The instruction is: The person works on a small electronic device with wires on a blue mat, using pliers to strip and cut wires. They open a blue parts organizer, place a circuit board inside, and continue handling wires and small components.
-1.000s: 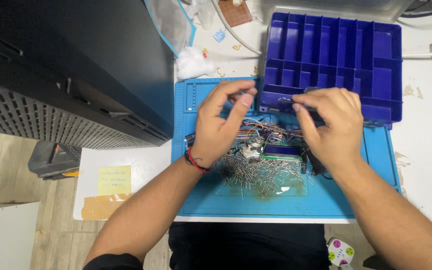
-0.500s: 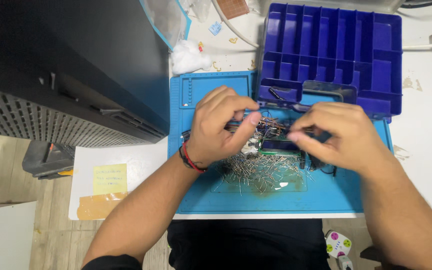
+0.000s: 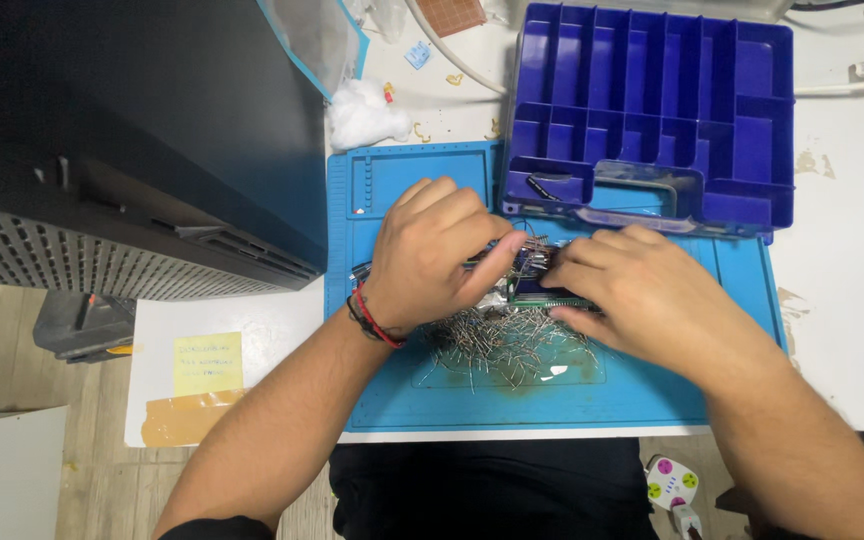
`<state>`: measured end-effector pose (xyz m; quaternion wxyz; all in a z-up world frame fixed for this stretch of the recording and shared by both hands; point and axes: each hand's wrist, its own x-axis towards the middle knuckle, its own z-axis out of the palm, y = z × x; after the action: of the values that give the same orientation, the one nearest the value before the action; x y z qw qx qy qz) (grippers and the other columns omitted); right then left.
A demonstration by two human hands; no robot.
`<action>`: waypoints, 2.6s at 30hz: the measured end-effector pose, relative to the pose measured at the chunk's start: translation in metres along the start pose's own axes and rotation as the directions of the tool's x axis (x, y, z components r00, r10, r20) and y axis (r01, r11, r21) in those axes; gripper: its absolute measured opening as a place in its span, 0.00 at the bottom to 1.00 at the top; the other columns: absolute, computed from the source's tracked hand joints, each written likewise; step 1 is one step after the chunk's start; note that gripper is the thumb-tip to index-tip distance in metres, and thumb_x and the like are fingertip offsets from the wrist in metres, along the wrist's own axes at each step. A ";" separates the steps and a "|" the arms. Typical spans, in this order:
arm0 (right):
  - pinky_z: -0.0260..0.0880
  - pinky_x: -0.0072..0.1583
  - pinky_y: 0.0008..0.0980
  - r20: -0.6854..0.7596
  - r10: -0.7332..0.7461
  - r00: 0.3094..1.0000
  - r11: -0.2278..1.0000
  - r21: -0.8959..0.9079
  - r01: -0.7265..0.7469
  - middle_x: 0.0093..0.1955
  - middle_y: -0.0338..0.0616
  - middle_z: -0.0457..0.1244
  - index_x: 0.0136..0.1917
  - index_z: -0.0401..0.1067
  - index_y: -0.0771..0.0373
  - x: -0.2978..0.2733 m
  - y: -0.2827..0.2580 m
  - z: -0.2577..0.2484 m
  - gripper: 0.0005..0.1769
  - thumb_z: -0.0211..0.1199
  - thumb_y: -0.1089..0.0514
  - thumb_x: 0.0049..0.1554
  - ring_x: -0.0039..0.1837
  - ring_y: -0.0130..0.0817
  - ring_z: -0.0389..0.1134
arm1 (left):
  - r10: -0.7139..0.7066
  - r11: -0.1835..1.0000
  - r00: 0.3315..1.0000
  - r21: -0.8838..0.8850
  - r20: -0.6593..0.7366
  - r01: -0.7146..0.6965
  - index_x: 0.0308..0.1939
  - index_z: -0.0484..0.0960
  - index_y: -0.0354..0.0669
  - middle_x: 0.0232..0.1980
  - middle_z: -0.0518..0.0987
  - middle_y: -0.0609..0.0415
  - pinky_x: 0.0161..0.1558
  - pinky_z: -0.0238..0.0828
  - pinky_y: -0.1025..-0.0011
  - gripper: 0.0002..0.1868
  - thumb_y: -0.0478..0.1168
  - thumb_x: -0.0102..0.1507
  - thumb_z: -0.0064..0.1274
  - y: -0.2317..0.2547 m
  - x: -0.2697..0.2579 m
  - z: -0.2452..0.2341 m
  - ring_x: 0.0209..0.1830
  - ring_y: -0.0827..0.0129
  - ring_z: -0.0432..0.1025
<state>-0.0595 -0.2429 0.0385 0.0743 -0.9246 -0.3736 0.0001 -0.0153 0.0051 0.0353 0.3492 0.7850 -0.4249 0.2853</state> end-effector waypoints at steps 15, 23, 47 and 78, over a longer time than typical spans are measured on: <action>0.62 0.52 0.41 -0.324 0.014 0.946 0.997 -0.071 -0.039 0.51 0.33 0.68 0.49 0.75 0.54 0.005 0.000 -0.006 0.06 0.65 0.52 0.61 0.47 0.40 0.66 | -0.001 0.999 0.975 -0.039 0.221 0.010 0.47 0.83 0.47 0.47 0.77 0.55 0.46 0.63 0.58 0.18 0.56 0.67 0.54 -0.003 -0.001 0.002 0.45 0.56 0.69; 0.66 0.58 0.42 -0.378 0.166 0.911 0.941 0.337 -0.031 0.48 0.46 0.68 0.60 0.75 0.65 0.006 -0.004 -0.013 0.13 0.61 0.60 0.63 0.48 0.40 0.67 | -0.121 0.977 0.981 -0.155 0.152 0.145 0.45 0.82 0.43 0.46 0.80 0.57 0.50 0.62 0.60 0.10 0.45 0.70 0.51 0.003 0.001 0.003 0.47 0.58 0.71; 0.68 0.52 0.33 -0.346 0.033 0.938 0.901 0.416 0.122 0.41 0.38 0.65 0.64 0.70 0.59 0.006 -0.001 -0.003 0.33 0.78 0.48 0.49 0.44 0.32 0.68 | -0.192 0.909 0.968 -0.342 0.164 0.238 0.40 0.73 0.39 0.48 0.77 0.51 0.60 0.62 0.57 0.14 0.44 0.73 0.36 0.004 -0.001 0.002 0.56 0.54 0.70; 0.67 0.59 0.54 0.148 0.528 0.836 0.849 -0.123 -0.515 0.54 0.42 0.73 0.71 0.75 0.47 0.152 0.083 -0.064 0.37 0.67 0.30 0.53 0.60 0.58 0.71 | -0.454 0.874 0.836 -0.337 -0.307 0.350 0.40 0.73 0.43 0.42 0.76 0.54 0.52 0.64 0.64 0.15 0.46 0.73 0.35 -0.009 -0.002 -0.015 0.44 0.61 0.70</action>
<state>0.1114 -0.2053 0.0983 0.0017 -0.9898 -0.1123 0.0876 -0.0107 0.0217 0.0403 0.5792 0.7328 -0.2082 0.2902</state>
